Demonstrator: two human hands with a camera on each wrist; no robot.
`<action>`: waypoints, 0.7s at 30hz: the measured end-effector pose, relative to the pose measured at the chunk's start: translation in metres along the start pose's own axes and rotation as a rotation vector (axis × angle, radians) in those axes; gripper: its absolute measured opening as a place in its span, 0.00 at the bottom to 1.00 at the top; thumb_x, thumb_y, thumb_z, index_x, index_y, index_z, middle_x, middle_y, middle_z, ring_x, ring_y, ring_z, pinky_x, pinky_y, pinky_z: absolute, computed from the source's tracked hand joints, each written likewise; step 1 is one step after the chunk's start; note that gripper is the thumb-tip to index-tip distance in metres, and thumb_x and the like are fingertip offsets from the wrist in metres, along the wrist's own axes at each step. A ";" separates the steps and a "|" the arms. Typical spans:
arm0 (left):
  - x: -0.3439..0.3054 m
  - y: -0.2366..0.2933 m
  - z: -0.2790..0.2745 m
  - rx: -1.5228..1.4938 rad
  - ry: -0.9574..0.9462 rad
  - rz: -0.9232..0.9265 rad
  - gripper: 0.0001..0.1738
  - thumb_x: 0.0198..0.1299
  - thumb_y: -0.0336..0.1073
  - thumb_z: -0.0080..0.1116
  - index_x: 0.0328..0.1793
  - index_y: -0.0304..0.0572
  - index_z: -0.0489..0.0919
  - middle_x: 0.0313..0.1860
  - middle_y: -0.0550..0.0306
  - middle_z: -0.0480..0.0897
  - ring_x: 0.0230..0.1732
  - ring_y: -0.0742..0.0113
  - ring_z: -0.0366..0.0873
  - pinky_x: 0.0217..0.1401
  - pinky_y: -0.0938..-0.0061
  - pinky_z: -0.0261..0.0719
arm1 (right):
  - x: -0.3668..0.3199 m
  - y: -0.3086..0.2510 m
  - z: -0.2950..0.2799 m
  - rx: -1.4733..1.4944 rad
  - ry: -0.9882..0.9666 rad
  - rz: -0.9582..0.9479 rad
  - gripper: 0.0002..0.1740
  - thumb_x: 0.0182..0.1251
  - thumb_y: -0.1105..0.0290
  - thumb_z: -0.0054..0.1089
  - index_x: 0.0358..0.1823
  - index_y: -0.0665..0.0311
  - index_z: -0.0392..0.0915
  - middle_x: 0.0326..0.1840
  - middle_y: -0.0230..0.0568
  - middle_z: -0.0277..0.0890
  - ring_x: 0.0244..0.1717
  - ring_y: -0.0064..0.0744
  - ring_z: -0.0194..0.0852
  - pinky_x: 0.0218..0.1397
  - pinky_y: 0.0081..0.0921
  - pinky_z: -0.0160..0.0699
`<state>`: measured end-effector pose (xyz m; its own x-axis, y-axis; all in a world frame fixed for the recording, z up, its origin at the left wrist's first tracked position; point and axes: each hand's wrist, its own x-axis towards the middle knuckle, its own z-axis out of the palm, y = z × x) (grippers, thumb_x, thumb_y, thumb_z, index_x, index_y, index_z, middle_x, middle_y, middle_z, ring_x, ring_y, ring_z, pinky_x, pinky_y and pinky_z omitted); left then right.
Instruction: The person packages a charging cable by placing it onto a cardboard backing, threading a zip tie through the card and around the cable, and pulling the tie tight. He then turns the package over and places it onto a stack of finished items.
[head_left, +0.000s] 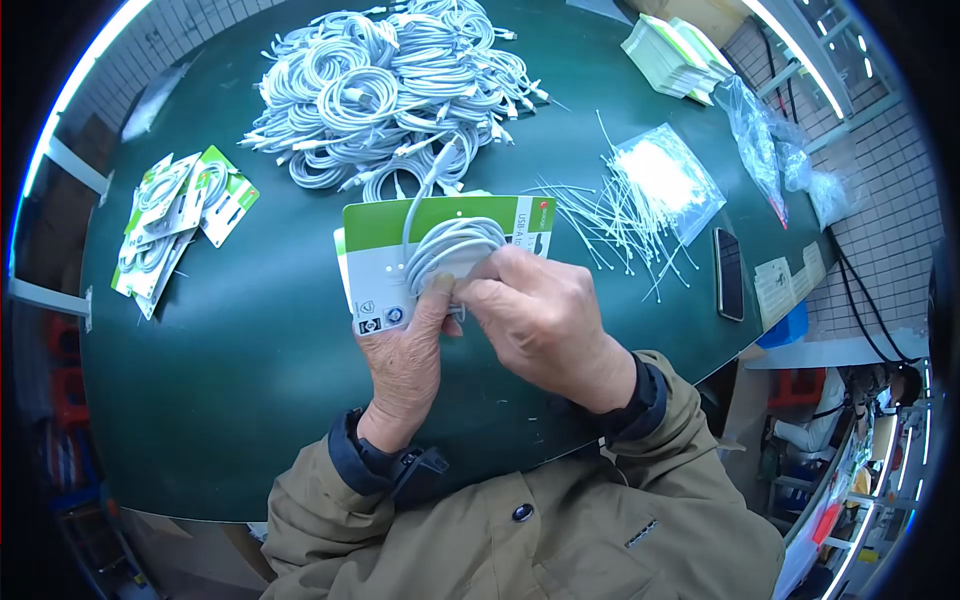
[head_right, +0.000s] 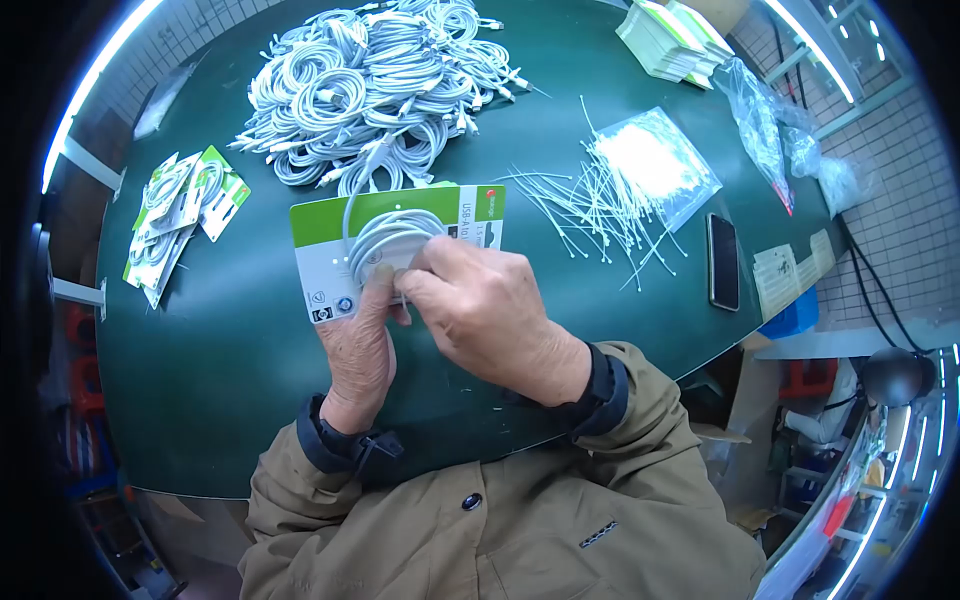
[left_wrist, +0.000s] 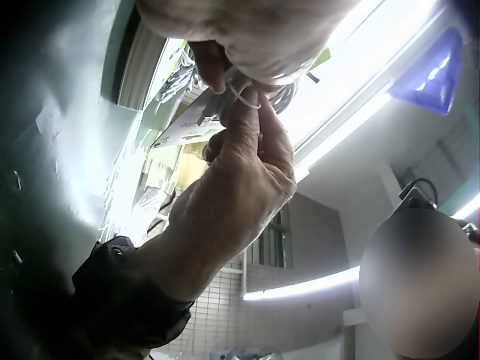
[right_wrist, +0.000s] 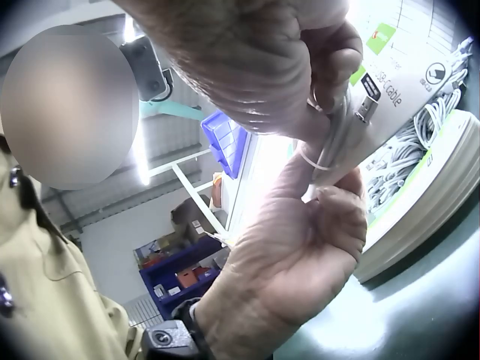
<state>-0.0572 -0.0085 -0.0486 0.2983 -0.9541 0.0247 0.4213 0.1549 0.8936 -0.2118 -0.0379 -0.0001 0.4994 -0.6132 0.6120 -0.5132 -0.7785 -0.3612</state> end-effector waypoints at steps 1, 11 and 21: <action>-0.001 0.000 0.000 -0.012 -0.006 0.001 0.13 0.71 0.28 0.70 0.57 0.35 0.81 0.42 0.58 0.86 0.31 0.74 0.82 0.26 0.79 0.80 | 0.001 -0.001 -0.003 -0.003 -0.034 0.026 0.12 0.55 0.81 0.75 0.40 0.60 0.87 0.35 0.35 0.83 0.32 0.38 0.86 0.32 0.33 0.82; 0.009 0.003 -0.002 -0.059 -0.013 -0.002 0.16 0.71 0.27 0.69 0.62 0.36 0.79 0.44 0.56 0.86 0.31 0.73 0.81 0.25 0.78 0.79 | 0.004 0.020 -0.007 0.292 0.077 0.094 0.09 0.64 0.77 0.74 0.45 0.61 0.89 0.38 0.38 0.87 0.33 0.32 0.87 0.35 0.27 0.84; 0.002 0.006 -0.008 -0.103 -0.222 -0.065 0.23 0.75 0.34 0.67 0.72 0.45 0.73 0.52 0.58 0.85 0.41 0.71 0.85 0.26 0.76 0.76 | -0.012 0.086 -0.020 1.071 0.176 0.693 0.13 0.76 0.70 0.70 0.53 0.73 0.86 0.44 0.38 0.88 0.42 0.21 0.84 0.45 0.21 0.84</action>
<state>-0.0470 -0.0076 -0.0463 0.0768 -0.9941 0.0766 0.5215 0.1055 0.8467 -0.2760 -0.0952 -0.0239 0.2147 -0.9686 0.1254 0.2274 -0.0753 -0.9709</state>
